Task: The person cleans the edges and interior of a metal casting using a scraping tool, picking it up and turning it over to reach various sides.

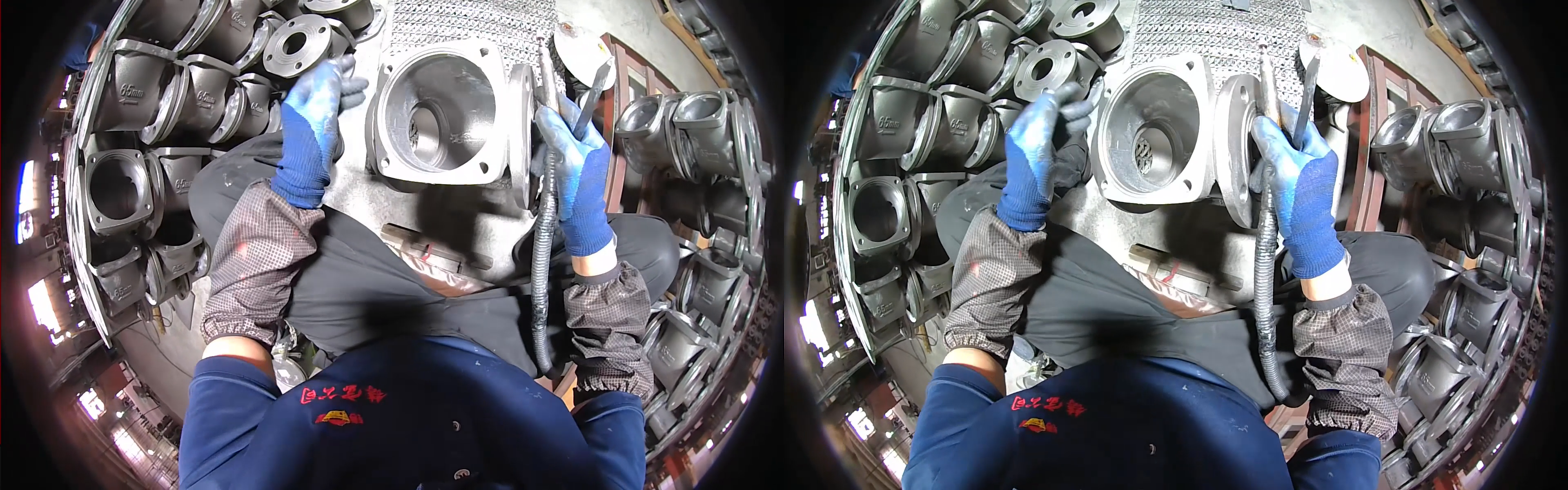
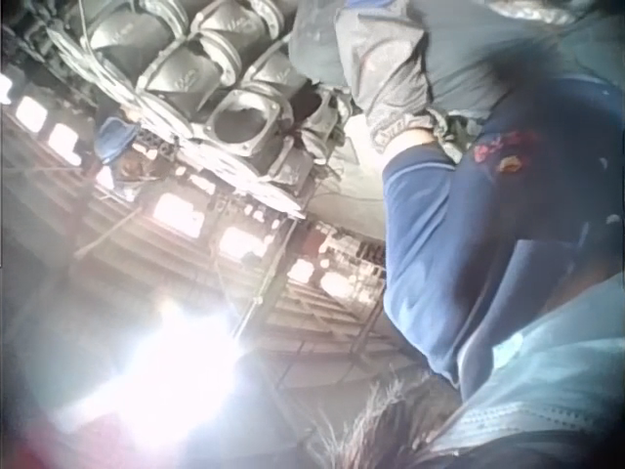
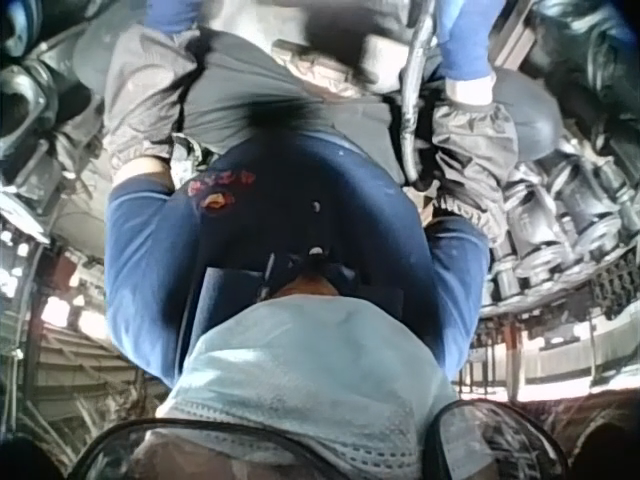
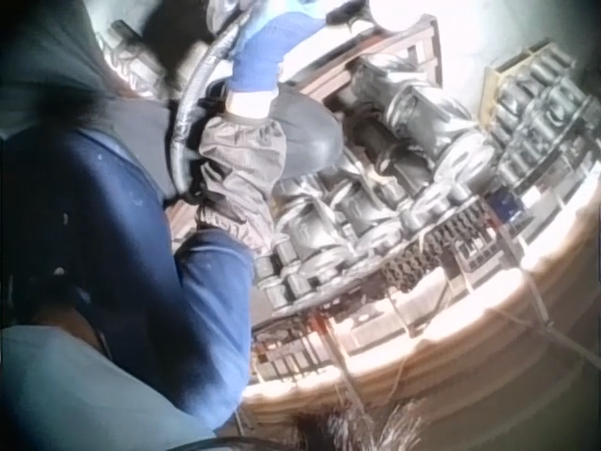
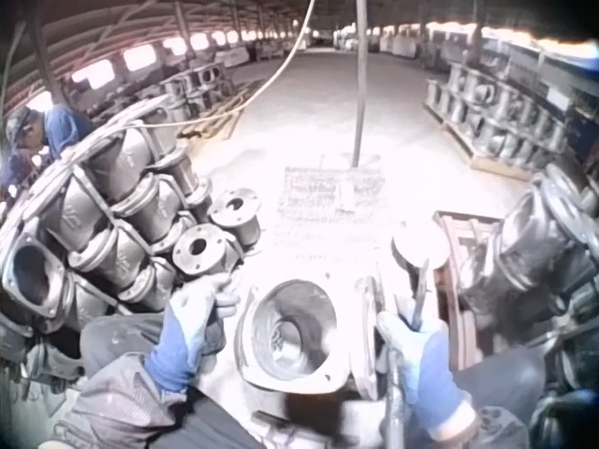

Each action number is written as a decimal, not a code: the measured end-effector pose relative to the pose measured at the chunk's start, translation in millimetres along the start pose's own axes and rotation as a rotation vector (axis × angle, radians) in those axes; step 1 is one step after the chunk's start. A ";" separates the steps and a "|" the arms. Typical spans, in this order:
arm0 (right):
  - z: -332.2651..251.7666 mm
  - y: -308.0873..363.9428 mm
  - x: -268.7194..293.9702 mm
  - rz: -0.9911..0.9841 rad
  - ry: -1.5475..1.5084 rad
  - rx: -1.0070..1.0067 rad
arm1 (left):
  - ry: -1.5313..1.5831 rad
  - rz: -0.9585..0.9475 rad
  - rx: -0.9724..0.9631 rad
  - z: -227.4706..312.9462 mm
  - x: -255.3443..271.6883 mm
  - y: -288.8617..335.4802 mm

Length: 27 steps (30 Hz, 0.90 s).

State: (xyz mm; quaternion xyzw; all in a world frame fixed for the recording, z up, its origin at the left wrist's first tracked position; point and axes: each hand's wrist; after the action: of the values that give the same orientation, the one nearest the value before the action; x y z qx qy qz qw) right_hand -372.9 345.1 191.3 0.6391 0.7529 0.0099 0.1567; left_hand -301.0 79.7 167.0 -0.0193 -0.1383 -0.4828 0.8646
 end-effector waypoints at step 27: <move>31.1 -57.5 23.3 0.146 -0.261 -0.296 | 0.185 -0.374 0.272 -6.1 -57.5 -34.0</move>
State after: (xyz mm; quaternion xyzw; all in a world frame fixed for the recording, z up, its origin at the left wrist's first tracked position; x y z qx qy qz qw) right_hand -423.4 351.3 144.2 0.6579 0.6682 0.0486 0.3440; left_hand -356.7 108.3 142.9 0.1672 -0.1235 -0.6112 0.7637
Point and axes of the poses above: each hand's wrist, its own y-axis away from the middle knuckle, its own x-axis out of the back of the hand, z = x × y, and after that the axes turned 13 degrees about -y, right-handed
